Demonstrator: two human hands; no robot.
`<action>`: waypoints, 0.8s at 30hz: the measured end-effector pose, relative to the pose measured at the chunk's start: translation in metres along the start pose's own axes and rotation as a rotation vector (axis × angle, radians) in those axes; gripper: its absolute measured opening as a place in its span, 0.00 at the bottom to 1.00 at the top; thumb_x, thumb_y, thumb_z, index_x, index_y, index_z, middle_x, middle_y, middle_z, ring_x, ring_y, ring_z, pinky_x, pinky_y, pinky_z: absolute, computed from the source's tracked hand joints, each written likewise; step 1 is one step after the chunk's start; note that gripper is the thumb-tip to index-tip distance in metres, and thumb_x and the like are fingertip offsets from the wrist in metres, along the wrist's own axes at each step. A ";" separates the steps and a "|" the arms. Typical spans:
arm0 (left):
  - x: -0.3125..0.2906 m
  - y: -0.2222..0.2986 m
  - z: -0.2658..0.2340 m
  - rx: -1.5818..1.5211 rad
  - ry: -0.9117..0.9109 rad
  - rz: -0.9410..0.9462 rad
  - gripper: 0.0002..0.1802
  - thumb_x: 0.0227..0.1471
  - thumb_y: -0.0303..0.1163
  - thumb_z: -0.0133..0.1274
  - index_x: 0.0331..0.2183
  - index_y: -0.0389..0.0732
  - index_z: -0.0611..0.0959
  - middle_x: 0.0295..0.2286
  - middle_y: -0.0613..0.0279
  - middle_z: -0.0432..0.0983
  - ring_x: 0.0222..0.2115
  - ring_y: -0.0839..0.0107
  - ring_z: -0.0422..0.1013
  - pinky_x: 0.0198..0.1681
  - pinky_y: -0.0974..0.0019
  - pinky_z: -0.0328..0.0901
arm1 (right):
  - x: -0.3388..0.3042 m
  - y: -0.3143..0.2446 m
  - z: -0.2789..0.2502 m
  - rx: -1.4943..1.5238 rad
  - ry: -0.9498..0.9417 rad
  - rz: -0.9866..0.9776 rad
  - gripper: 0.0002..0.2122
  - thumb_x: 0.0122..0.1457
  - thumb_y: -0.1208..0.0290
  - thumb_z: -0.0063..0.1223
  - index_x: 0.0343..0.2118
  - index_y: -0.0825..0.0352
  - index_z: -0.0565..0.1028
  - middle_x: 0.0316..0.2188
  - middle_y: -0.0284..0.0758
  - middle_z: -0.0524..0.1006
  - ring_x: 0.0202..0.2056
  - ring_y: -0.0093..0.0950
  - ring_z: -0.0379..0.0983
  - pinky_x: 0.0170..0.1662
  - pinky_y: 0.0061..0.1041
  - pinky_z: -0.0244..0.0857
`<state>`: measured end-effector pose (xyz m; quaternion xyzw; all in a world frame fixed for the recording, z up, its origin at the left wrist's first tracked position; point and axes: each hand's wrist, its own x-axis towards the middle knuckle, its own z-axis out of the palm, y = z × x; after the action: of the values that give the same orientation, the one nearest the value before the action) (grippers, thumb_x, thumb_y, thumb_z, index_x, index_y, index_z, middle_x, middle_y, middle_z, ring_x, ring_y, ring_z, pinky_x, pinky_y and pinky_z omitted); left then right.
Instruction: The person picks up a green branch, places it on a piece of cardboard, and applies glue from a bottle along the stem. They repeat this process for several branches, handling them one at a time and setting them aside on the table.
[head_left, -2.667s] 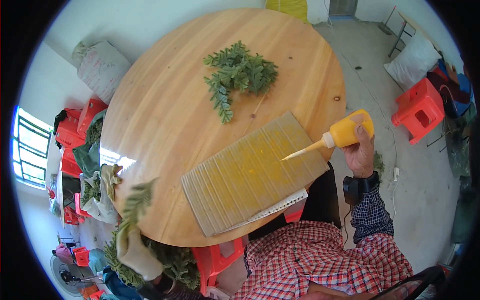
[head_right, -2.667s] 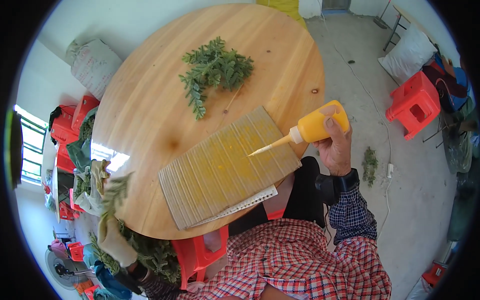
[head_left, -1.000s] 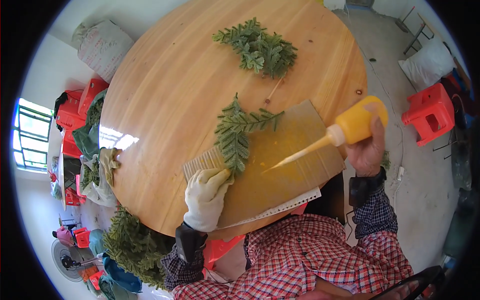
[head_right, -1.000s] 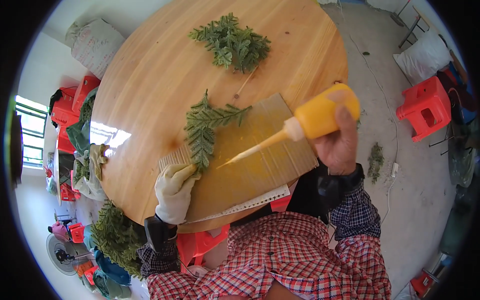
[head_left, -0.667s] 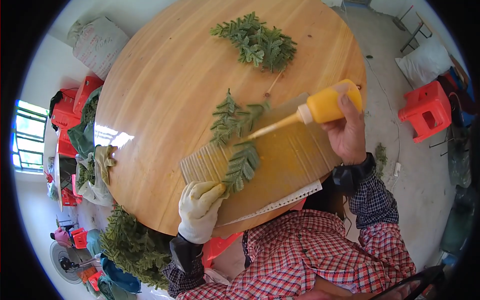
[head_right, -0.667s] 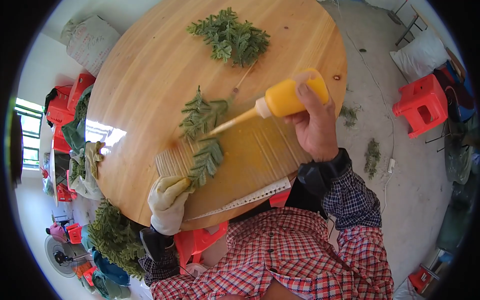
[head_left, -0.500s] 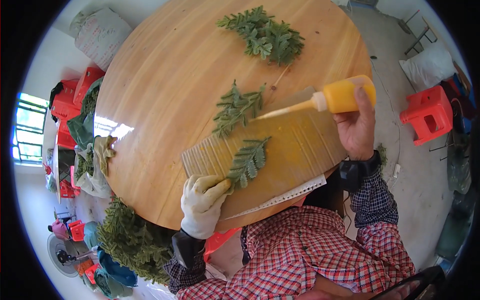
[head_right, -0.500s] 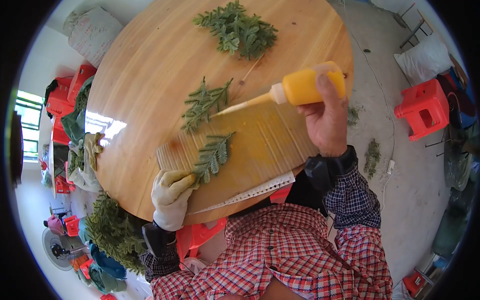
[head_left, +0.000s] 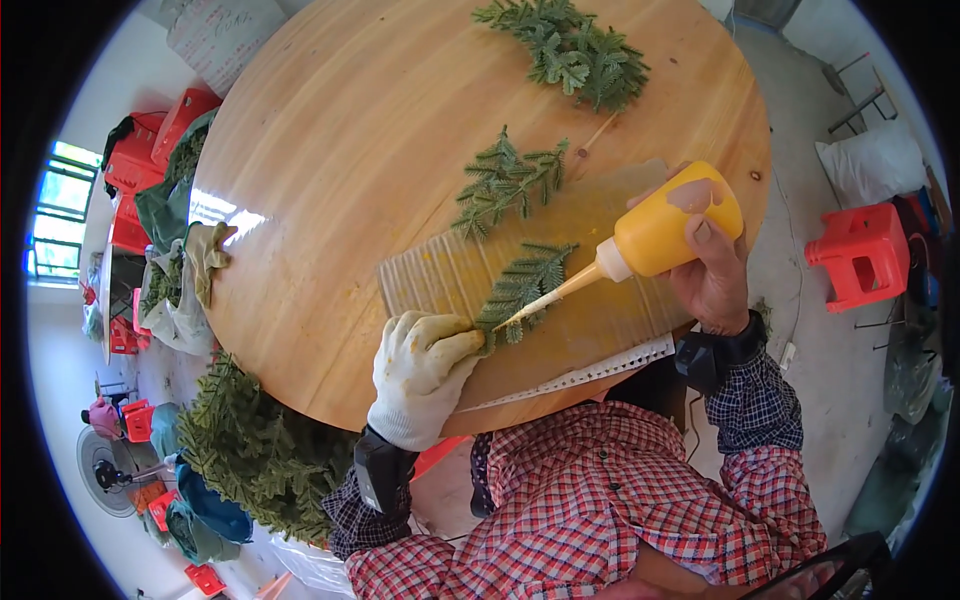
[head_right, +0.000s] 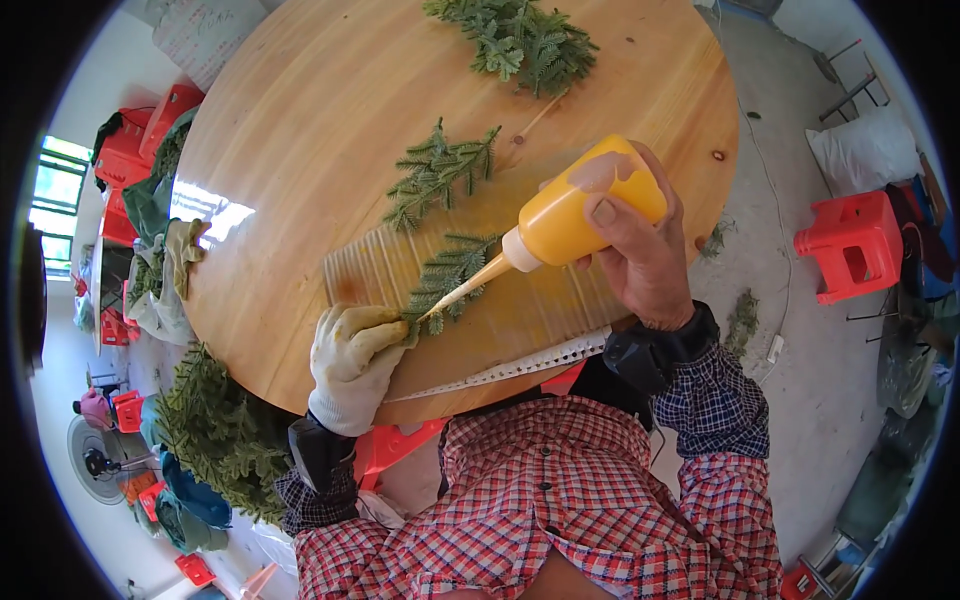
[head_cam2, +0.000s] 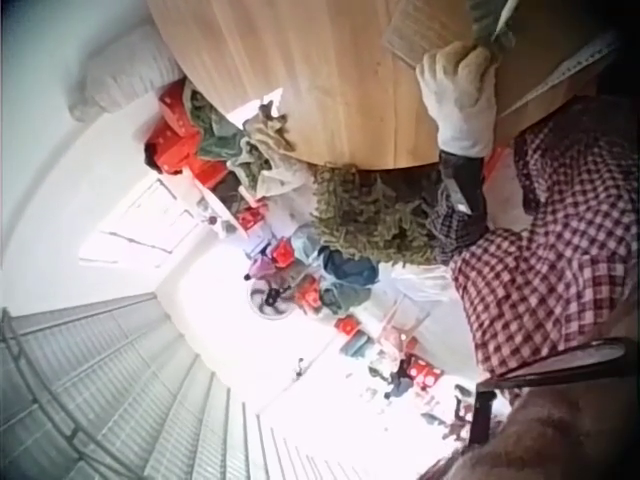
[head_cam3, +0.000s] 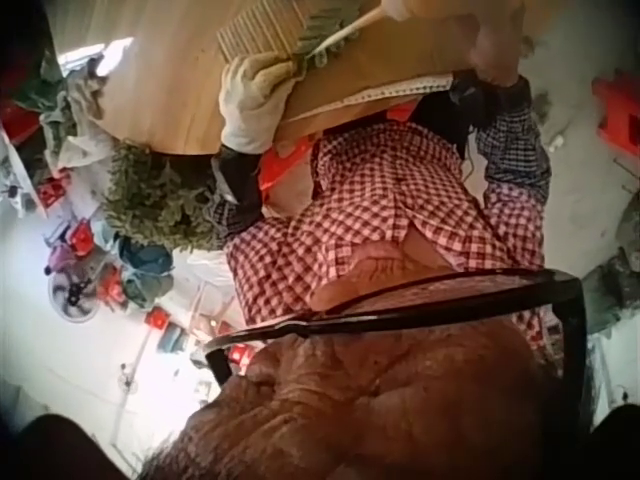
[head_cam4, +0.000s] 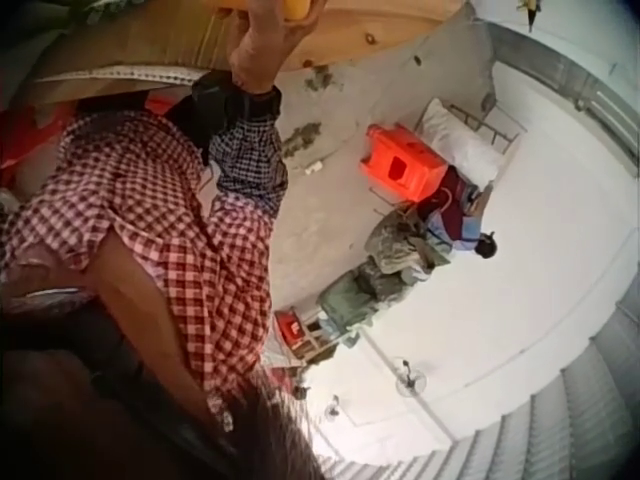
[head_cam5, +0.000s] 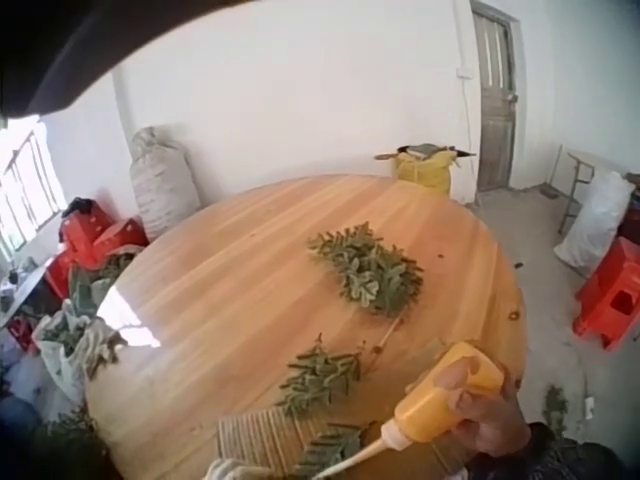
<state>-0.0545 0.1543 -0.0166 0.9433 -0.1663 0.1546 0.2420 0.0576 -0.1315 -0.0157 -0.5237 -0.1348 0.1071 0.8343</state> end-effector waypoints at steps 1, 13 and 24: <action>0.000 0.000 0.000 -0.003 0.002 0.006 0.10 0.37 0.28 0.61 0.29 0.46 0.81 0.32 0.68 0.75 0.33 0.64 0.69 0.39 0.61 0.63 | 0.000 0.000 0.001 -0.018 0.010 0.007 0.26 0.58 0.62 0.51 0.55 0.69 0.58 0.45 0.45 0.70 0.49 0.36 0.70 0.48 0.36 0.69; 0.003 0.001 -0.002 -0.023 0.006 0.045 0.14 0.34 0.23 0.60 0.30 0.43 0.80 0.32 0.63 0.74 0.31 0.60 0.69 0.35 0.60 0.64 | 0.008 -0.001 -0.012 -0.037 0.092 0.012 0.23 0.57 0.63 0.53 0.51 0.68 0.62 0.40 0.44 0.73 0.40 0.33 0.74 0.37 0.29 0.71; 0.000 0.000 -0.001 -0.041 -0.018 -0.009 0.11 0.37 0.27 0.60 0.30 0.45 0.82 0.33 0.67 0.75 0.33 0.63 0.69 0.39 0.62 0.62 | 0.017 -0.003 0.007 0.042 0.132 -0.023 0.18 0.55 0.67 0.55 0.46 0.67 0.65 0.34 0.36 0.73 0.30 0.23 0.74 0.21 0.17 0.68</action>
<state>-0.0545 0.1546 -0.0153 0.9402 -0.1676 0.1417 0.2607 0.0710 -0.1215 -0.0086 -0.5105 -0.0832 0.0657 0.8533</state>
